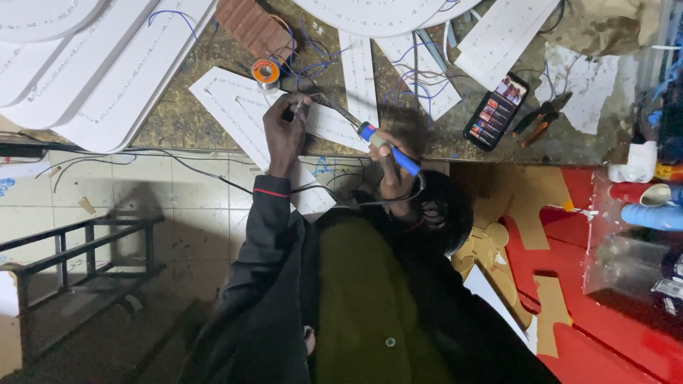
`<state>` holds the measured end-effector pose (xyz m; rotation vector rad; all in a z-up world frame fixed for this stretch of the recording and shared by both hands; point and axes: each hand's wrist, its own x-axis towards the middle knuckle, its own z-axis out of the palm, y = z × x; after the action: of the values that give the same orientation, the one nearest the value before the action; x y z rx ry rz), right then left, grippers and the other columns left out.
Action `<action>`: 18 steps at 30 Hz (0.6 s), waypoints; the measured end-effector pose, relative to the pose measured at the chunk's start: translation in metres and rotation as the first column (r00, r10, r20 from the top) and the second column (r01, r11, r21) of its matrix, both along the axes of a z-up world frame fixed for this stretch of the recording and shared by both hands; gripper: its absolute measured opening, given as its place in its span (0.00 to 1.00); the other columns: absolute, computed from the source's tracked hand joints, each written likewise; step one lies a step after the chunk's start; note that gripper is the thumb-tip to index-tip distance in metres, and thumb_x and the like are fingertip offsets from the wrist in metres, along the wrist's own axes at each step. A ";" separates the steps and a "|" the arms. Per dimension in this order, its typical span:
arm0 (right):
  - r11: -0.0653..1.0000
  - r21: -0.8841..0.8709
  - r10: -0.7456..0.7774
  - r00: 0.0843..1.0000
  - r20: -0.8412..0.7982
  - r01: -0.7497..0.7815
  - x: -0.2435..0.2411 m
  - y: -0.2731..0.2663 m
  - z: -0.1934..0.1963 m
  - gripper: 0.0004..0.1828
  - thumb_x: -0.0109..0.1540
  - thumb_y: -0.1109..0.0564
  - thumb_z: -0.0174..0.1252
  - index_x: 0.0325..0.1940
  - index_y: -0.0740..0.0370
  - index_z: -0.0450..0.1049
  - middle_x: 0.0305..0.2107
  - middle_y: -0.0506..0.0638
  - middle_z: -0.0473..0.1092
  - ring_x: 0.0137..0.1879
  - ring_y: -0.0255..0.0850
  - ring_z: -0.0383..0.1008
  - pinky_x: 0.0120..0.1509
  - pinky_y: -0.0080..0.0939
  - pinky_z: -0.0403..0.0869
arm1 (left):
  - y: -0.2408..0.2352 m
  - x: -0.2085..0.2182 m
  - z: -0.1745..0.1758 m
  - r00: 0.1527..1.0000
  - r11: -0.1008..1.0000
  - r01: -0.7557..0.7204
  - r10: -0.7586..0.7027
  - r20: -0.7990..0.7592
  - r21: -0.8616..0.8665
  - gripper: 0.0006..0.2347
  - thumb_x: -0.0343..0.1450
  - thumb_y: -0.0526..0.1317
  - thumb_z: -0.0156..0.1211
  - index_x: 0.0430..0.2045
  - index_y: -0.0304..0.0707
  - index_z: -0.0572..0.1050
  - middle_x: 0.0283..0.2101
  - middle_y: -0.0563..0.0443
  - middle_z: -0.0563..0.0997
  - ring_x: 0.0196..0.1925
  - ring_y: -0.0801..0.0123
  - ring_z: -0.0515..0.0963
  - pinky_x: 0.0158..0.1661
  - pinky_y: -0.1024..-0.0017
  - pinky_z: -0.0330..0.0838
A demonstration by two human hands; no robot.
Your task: Soldering electrical wires to LED strips on a sign component at a workbench.
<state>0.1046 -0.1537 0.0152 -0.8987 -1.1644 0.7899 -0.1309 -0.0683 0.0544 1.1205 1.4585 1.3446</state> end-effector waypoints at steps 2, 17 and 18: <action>1.000 0.024 -0.003 1.000 0.007 0.003 0.001 0.002 -0.009 0.21 0.75 0.56 0.59 0.62 0.81 0.80 0.30 0.65 0.78 0.37 0.44 0.81 0.49 0.48 0.83 | 0.001 0.000 -0.003 1.000 1.000 0.005 -0.005 -0.008 -0.013 0.09 0.80 0.46 0.74 0.34 0.44 0.85 0.25 0.56 0.76 0.34 0.75 0.74 0.41 0.70 0.78; 1.000 0.003 -0.006 1.000 0.025 0.006 0.002 0.001 -0.001 0.21 0.77 0.54 0.60 0.63 0.79 0.79 0.30 0.63 0.79 0.40 0.47 0.84 0.54 0.52 0.84 | 0.002 0.001 -0.005 0.999 1.000 0.015 -0.014 -0.038 0.021 0.08 0.80 0.45 0.72 0.36 0.42 0.87 0.27 0.48 0.82 0.38 0.73 0.77 0.44 0.64 0.81; 1.000 -0.009 -0.007 1.000 0.026 0.007 0.002 0.000 0.001 0.22 0.77 0.54 0.59 0.63 0.79 0.79 0.31 0.63 0.79 0.40 0.46 0.84 0.54 0.52 0.84 | 0.002 0.001 -0.008 1.000 1.000 0.010 -0.010 -0.019 0.029 0.09 0.80 0.46 0.73 0.37 0.42 0.87 0.27 0.48 0.83 0.38 0.71 0.77 0.45 0.62 0.82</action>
<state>0.1064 -0.1536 0.0164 -0.9221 -1.1803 0.7804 -0.1298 -0.0661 0.0462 1.1608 1.4491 1.3559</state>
